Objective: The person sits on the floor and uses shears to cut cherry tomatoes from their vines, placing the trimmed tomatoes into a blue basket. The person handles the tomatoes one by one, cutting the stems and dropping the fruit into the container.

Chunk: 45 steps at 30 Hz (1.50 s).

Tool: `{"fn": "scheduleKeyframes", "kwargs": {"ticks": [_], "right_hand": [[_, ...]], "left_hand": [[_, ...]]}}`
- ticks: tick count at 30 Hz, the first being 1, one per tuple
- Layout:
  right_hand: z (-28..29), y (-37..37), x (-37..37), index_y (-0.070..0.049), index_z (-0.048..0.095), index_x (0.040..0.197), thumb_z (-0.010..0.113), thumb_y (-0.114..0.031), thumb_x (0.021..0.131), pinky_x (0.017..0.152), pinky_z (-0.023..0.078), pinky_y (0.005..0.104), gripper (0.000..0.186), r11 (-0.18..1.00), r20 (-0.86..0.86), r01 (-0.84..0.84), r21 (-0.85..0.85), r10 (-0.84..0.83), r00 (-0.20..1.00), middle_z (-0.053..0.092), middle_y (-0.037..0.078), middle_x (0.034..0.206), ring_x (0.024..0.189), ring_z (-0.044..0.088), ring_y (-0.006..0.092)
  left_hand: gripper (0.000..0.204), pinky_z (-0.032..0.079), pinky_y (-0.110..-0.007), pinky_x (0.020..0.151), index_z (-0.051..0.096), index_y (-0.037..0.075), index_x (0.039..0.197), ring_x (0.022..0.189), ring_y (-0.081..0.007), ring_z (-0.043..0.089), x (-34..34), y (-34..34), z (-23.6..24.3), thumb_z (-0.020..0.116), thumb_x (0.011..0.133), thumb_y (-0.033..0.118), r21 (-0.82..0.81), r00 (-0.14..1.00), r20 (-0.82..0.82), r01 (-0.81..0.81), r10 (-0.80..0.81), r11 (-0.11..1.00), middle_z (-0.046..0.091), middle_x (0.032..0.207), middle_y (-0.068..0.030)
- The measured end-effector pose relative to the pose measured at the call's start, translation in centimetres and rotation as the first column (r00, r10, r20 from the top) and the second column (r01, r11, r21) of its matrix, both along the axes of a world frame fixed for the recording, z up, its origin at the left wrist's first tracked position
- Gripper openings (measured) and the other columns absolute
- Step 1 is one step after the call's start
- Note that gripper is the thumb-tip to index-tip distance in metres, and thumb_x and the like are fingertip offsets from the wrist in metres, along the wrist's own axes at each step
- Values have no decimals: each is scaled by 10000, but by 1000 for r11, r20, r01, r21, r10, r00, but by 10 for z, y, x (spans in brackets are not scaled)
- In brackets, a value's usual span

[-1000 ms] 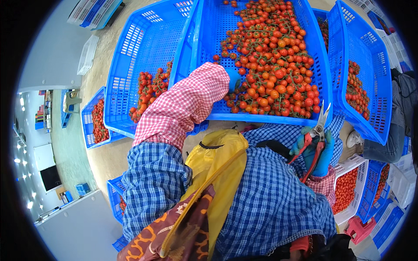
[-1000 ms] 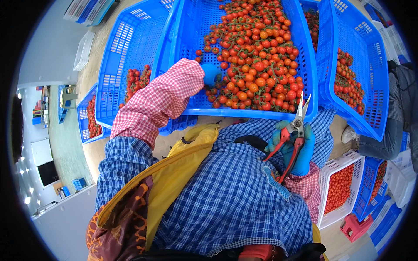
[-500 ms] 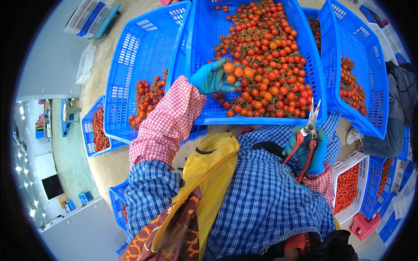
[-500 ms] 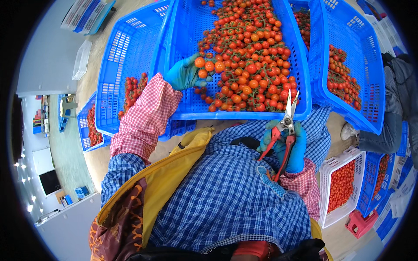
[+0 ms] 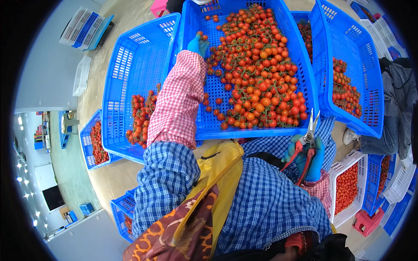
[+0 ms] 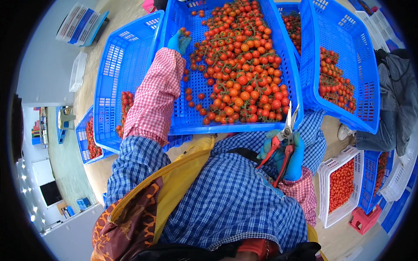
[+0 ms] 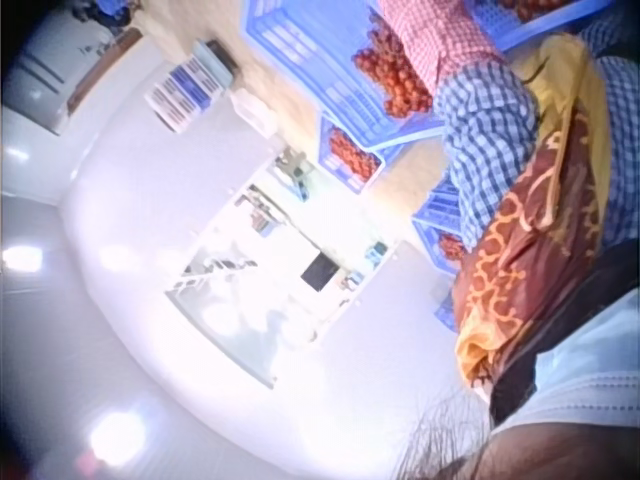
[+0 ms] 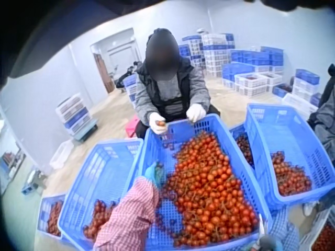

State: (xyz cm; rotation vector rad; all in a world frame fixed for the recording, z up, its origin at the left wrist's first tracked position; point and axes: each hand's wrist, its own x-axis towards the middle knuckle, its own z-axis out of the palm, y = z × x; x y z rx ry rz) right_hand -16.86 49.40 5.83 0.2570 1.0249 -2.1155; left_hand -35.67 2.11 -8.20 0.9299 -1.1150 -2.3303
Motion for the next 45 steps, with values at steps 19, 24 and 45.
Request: {"fn": "scheduleKeyframes", "kwargs": {"ticks": [19,24,45], "right_hand": [[-4,-3,-12,70,533,1022,278,-535,909,610,503,400,666,992,48,90,89,-94,994,584,161,738,637,582,278],[-9,3,-16,53,518,1033,271,-544,908,607,495,436,659,998,8,32,51,-32,999,577,168,750,632,575,290],[-15,4,-20,50,508,1050,285,-548,906,624,494,457,654,999,-9,15,40,-14,1000,577,170,766,667,581,296]], "left_hand": [[345,531,-341,723,592,53,1057,798,-238,632,7,-4,-20,582,754,218,-276,764,564,531,-312,801,631,932,-108],[286,531,-450,759,546,9,1043,877,-335,595,0,-17,-37,468,806,149,164,995,20,91,-95,982,566,1017,-158],[469,492,-338,797,542,21,1153,918,-216,591,13,-4,-74,634,693,20,-849,950,303,235,72,473,603,1042,-126]]}}
